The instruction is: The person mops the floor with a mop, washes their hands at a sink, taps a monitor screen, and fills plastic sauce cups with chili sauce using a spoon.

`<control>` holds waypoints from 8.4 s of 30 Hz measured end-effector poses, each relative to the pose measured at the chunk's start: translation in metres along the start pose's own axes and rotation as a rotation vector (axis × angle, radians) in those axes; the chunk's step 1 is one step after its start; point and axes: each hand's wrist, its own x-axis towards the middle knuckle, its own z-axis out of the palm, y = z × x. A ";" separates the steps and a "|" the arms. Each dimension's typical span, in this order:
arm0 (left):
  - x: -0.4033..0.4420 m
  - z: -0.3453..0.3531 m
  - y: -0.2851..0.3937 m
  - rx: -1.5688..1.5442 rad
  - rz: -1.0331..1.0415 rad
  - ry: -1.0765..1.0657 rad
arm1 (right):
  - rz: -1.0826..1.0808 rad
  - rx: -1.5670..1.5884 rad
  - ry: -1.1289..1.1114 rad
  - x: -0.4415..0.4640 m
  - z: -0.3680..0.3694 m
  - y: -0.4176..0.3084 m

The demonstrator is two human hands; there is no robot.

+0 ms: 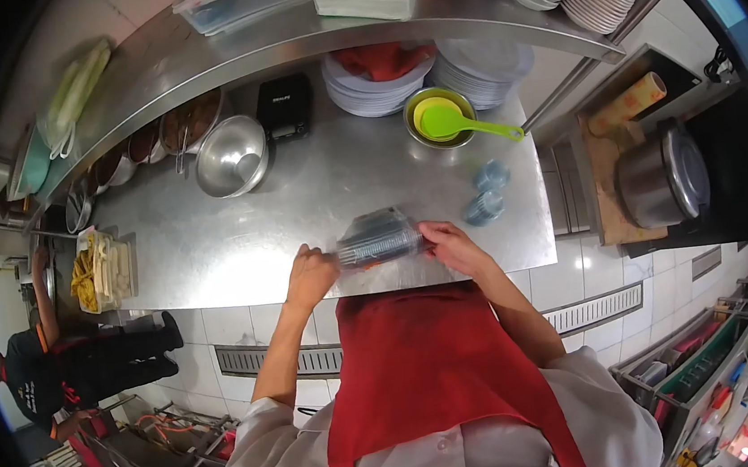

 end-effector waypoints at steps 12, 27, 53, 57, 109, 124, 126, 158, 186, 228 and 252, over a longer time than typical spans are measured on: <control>0.016 -0.066 0.035 -1.259 -0.303 0.481 | -0.359 -0.182 0.259 0.018 0.014 -0.003; 0.009 -0.060 0.041 -1.618 -0.447 0.475 | -0.046 0.048 0.005 -0.004 0.049 -0.049; 0.039 -0.040 0.063 -1.785 -0.395 0.270 | -0.043 -1.239 0.864 0.020 0.024 -0.009; -0.021 0.014 0.029 -2.103 -0.370 0.397 | -0.718 -1.056 0.737 -0.008 0.039 -0.012; -0.014 -0.084 0.057 -2.458 -0.353 0.193 | -0.075 0.809 -0.174 -0.065 0.062 -0.011; 0.023 -0.209 0.127 -1.703 0.040 0.006 | -0.380 -0.801 0.149 -0.074 0.099 -0.065; 0.025 -0.205 0.127 -1.699 0.053 -0.027 | -0.303 -0.854 0.183 -0.071 0.100 -0.057; 0.041 -0.168 0.115 -1.862 -0.085 0.063 | -1.751 -2.203 1.544 -0.317 0.022 -0.597; -0.002 -0.084 0.044 -2.048 -0.833 0.172 | -0.742 -1.886 -0.017 0.025 0.130 -0.074; 0.063 -0.115 0.105 -2.514 -0.544 0.576 | -1.468 -1.938 1.754 -0.241 0.019 -0.487; 0.088 -0.140 0.156 -2.151 -0.110 0.279 | -0.565 -1.049 0.199 -0.133 0.091 -0.147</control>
